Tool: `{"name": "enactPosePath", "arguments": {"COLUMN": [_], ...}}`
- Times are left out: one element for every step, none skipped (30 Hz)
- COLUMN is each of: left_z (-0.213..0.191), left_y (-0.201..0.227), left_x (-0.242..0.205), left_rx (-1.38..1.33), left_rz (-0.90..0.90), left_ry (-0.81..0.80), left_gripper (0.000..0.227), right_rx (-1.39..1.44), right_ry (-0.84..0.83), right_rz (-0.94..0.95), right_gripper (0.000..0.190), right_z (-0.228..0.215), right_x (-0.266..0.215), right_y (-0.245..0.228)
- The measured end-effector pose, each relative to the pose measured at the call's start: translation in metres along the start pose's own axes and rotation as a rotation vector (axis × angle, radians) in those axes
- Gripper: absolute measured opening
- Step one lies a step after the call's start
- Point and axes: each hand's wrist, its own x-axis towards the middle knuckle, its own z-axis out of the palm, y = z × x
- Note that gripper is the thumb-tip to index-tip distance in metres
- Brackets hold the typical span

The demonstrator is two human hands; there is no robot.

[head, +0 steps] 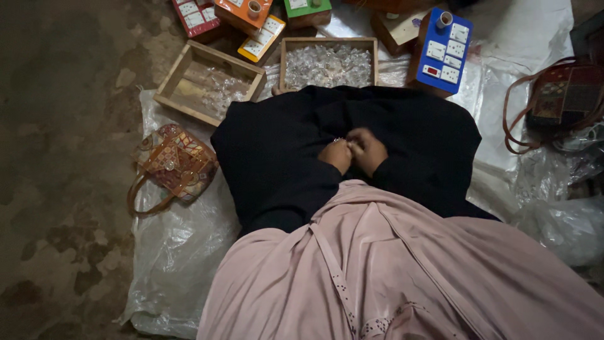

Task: The person sits on the floor and uses a small tool to manipulate and assemble small electrical components, likely switches or sockets, while surrounded by wooden boxes and packaging materials.

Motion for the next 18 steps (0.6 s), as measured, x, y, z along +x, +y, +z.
{"name": "enactPosePath", "arguments": {"left_z": [-0.004,-0.008,-0.012,-0.016,-0.018,-0.018,-0.017,-0.015,-0.011,-0.005,0.001,0.006,0.009,0.008,0.01,0.012,0.012,0.01], "left_y": [0.003,0.005,0.006,0.007,0.008,0.008,0.007,0.003,-0.002,-0.005,-0.009,-0.013,-0.019,-0.025,-0.027,-0.027,-0.026,-0.023], "left_x": [-0.001,-0.002,-0.004,-0.006,-0.007,-0.006,-0.006,-0.004,-0.002,0.002,0.009,0.015,0.021,0.027,0.03,0.031,0.026,0.02], "left_rx": [0.001,0.002,0.004,0.012,0.02,0.028,0.021,0.015,0.008,0.084,0.161,0.238,0.147,0.057,-0.039,-0.102,-0.164,-0.226], "left_rz": [0.026,0.053,0.078,0.068,0.061,0.054,0.049,0.044,0.038,-0.004,-0.045,-0.085,-0.103,-0.12,-0.132,-0.04,0.043,0.127], "left_ry": [0.015,0.031,0.046,0.048,0.05,0.051,0.035,0.018,0.001,0.032,0.06,0.089,0.16,0.23,0.296,0.28,0.263,0.246], "left_gripper": [0.026,0.026,0.026,0.026,0.026,0.026,0.025,0.024,0.024,0.024,0.025,0.026,0.024,0.023,0.023,0.023,0.023,0.023], "right_rx": [0.05,0.1,0.162,0.223,0.283,0.146,0.008,-0.13,-0.129,-0.127,-0.124,-0.121,-0.119,-0.115,-0.115,-0.114,-0.108,-0.141], "right_ry": [0.088,0.175,0.079,-0.019,-0.116,-0.107,-0.099,-0.091,-0.116,-0.14,-0.163,-0.22,-0.276,-0.332,-0.313,-0.292,-0.278,-0.248], "right_rz": [-0.06,-0.12,0.013,0.146,0.276,0.194,0.111,0.027,0.016,0.005,-0.005,-0.149,-0.292,-0.434,-0.305,-0.176,-0.047,-0.058], "right_gripper": [0.031,0.038,0.03,0.023,0.021,0.022,0.024,0.026,0.027,0.028,0.029,0.028,0.028,0.029,0.027,0.025,0.024,0.023], "right_z": [0.0,0.0,0.001,0.0,0.0,0.002,0.002,0.001,0.001,-0.001,-0.002,-0.003,-0.005,-0.006,-0.009,-0.01,-0.01,-0.011], "right_x": [0.002,0.004,0.006,0.008,0.009,0.009,0.009,0.009,0.006,0.004,0.003,-0.001,-0.005,-0.008,-0.009,-0.008,-0.009,-0.009], "right_y": [0.005,0.011,0.017,0.023,0.028,0.031,0.032,0.033,0.032,0.031,0.028,0.025,0.022,0.02,0.019,0.018,0.017,0.018]}}
